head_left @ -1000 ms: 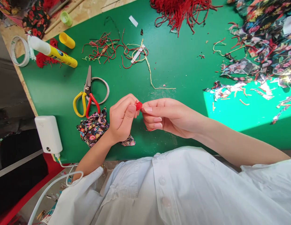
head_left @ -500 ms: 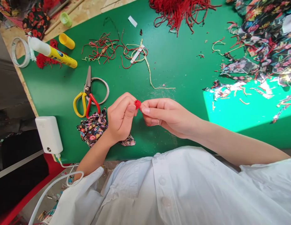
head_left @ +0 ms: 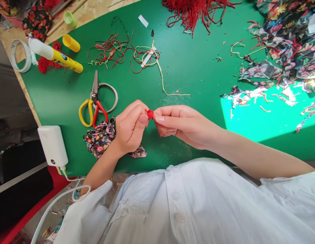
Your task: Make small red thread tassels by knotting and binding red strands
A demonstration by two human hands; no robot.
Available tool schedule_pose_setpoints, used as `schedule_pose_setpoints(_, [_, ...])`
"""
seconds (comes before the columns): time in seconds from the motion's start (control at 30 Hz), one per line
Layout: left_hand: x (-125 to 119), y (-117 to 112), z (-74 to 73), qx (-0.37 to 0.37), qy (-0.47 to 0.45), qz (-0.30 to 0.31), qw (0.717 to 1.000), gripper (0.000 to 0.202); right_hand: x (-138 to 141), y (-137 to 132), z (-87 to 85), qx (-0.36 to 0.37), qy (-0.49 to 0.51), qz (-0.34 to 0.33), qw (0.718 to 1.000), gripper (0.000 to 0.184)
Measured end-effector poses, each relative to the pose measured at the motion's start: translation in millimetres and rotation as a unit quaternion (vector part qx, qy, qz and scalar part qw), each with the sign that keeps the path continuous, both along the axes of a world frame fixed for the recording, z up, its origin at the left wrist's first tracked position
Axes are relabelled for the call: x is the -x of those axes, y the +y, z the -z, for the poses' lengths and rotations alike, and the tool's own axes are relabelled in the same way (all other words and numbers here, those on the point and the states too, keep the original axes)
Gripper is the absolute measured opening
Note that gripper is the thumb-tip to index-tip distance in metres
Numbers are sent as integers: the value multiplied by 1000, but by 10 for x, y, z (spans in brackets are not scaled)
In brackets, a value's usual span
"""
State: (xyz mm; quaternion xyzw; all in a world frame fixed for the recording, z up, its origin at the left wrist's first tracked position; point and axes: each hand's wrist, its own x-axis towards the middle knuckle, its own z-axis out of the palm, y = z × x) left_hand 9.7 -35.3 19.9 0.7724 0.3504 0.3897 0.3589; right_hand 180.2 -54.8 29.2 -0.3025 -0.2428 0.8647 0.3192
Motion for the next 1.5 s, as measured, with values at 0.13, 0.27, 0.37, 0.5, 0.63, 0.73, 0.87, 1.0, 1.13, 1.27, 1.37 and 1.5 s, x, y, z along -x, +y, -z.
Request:
schedule_pose_setpoints(0.13, [1,2,14,0,-5,-2,1000,32,-4,-1,-3,2,-1,-6,1000,29])
schedule_pose_setpoints(0.27, [8,7,11,0,-5,-5,1000,32,-13,6,-24,22,0,-27,999,28])
schedule_pose_setpoints(0.37, [24,15,-1,1,0,0,1000,33,-24,18,-45,37,-4,-32,999,27])
schedule_pose_setpoints(0.5, [42,27,-12,-7,8,31,999,33,-43,30,-50,46,5,-36,998,30])
schedule_pose_setpoints(0.63, [38,25,-14,-18,11,55,998,32,-63,32,-34,50,21,-50,997,36])
schedule_pose_setpoints(0.73, [34,21,-11,-20,13,60,998,32,-69,32,-27,47,23,-49,997,36])
schedule_pose_setpoints(0.87, [36,25,-9,-20,10,51,998,31,-44,20,-35,25,9,-30,999,35])
schedule_pose_setpoints(1.0, [35,31,-12,-33,16,37,999,33,13,-10,-35,-12,-54,31,998,32])
schedule_pose_setpoints(1.13, [36,23,-8,-23,17,22,999,36,44,-36,-11,-38,-72,85,993,29])
schedule_pose_setpoints(1.27, [44,9,-6,-20,17,27,999,34,41,-45,-7,-33,-55,95,993,30])
schedule_pose_setpoints(1.37, [48,-1,-14,-7,17,36,999,33,43,-44,-24,-33,-55,92,994,32])
schedule_pose_setpoints(1.5, [53,-1,-24,-2,20,62,998,32,47,-39,-34,-46,-52,90,994,31])
